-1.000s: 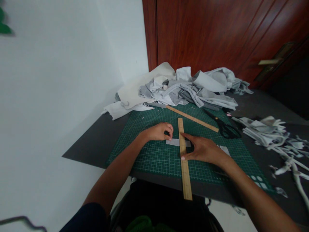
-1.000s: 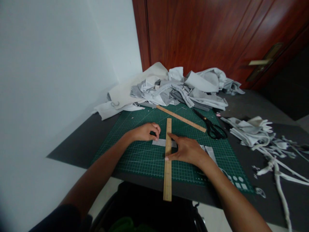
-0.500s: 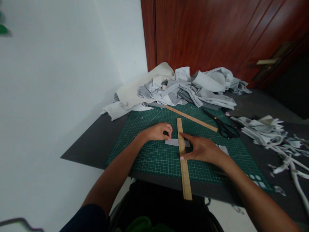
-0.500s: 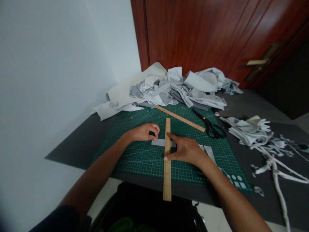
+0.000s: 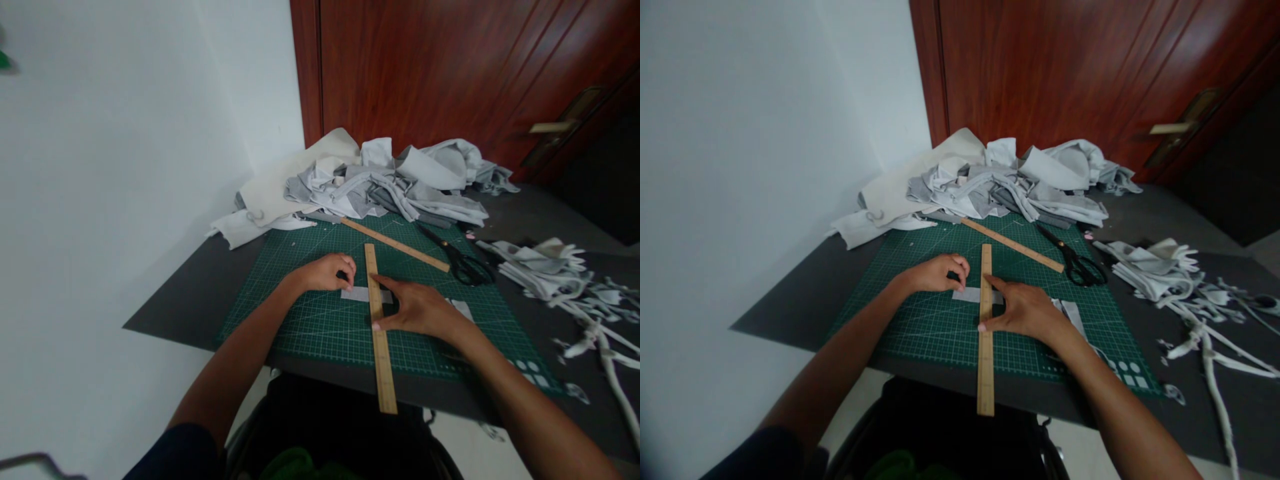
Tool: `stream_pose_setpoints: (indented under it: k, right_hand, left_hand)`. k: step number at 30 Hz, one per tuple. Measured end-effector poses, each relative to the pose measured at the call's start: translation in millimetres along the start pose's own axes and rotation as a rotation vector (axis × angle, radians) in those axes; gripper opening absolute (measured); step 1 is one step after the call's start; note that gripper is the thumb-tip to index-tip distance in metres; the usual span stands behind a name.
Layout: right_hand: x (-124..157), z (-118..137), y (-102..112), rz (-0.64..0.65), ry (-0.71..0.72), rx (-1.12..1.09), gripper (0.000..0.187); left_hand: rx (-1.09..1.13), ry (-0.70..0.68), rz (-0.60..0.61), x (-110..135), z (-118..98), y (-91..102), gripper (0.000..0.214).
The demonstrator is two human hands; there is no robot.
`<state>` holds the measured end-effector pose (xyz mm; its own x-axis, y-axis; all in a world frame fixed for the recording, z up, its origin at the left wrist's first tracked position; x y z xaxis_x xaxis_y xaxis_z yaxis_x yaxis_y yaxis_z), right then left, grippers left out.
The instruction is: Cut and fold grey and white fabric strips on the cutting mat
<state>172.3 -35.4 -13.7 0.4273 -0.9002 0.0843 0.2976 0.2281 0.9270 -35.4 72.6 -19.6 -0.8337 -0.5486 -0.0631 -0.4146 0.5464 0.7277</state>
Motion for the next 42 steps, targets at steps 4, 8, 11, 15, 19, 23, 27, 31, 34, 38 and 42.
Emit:
stream_pose_setpoints:
  k: [4,8,11,15,19,23,27,31,34,38,42]
  right_hand:
    - [0,1,2,-0.004,0.002,-0.009,0.11]
    - [2,1,2,-0.006,0.017,-0.053,0.113]
    - [2,1,3,-0.014,0.017,-0.084,0.116]
    - [2,1,5,-0.003,0.011,-0.088,0.12]
    - [1,1,7,0.017,0.012,-0.115,0.123]
    - [2,0,8,-0.004,0.027,-0.131,0.119]
    - [2,-2,9,-0.001,0.044,-0.186,0.118]
    - [2,-8,13,0.025,0.062,-0.293,0.113]
    - [3,-18,15,0.054,0.057,-0.356,0.104]
    - [3,-32,16,0.074,0.073,-0.4,0.074]
    - [4,-41,17,0.091,0.11,-0.445,0.05]
  left_hand:
    - [0.002,-0.007,-0.004,0,0,0.1,0.01]
    - [0.019,-0.029,-0.016,1,-1,1.5,0.005]
    - [0.034,-0.041,-0.032,1,-2,1.7,0.003]
    - [0.012,-0.01,-0.114,-2,-7,-1.6,0.014]
    - [-0.021,-0.057,-0.228,-4,-17,-4.2,0.014]
    - [-0.037,0.012,-0.171,-3,-17,-3.8,0.014]
    - [-0.062,0.037,-0.087,-1,-11,-0.4,0.013]
    - [-0.121,0.014,-0.031,1,-9,0.7,0.014]
    - [-0.128,0.022,-0.058,0,-10,-2.3,0.012]
    - [-0.143,-0.016,-0.221,-3,-19,-10.2,0.012]
    - [-0.128,-0.139,-0.208,-3,-32,-20.0,0.015]
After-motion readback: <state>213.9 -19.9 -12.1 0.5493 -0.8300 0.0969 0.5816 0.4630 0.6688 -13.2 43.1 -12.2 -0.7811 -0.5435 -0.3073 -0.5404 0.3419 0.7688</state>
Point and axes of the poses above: each hand's wrist, its own x-axis away from the middle knuckle, its own y-axis out of the back of the hand, z = x × y, the point moved 3 cm from there along -x, towards the middle knuckle, and after that the axes turned 7 degrees about y, right-handed, at the moved point
